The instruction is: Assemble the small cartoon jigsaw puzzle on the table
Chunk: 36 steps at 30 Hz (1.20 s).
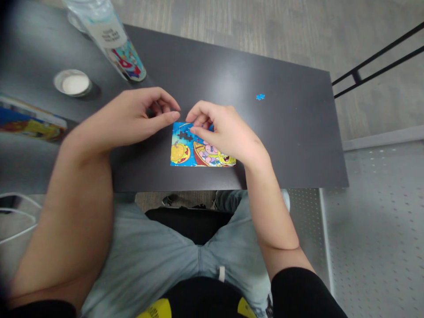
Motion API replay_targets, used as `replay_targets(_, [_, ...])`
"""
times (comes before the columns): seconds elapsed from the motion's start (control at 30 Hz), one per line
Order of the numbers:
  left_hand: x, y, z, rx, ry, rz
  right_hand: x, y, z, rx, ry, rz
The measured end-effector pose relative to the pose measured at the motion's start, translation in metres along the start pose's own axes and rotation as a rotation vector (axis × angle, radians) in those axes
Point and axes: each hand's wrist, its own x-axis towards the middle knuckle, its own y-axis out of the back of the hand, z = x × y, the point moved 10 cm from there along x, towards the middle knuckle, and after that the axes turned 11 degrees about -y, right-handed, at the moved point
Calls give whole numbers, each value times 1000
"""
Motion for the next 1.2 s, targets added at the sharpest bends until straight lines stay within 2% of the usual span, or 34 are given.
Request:
replay_targets(0.17, [2,-8,-5,-30,-39,-20,3,-5,3,7,16,-18])
replay_targets(0.3, [1,-7,-6,-26,-34,-19,4,-8,4,5,34,-27])
replay_targets(0.5, [-1,-8,6,-13,-42,-95,5,-9,8,51,-29,-56])
replay_targets(0.67, [-2,-10,13,-9,-84,-120,6,-7,9,73,-18,-31])
replay_targets(0.9, [0,-11,11,-81,-139,-105,10,-9,8,107,172,-15])
replay_targets(1.07, [0,-10,10,-94,-135,-82,8,-12,7,83,206,-31])
replay_targets(1.2, [1,-14,11,-93,-143,-94,9,-12,9,71,167,-19])
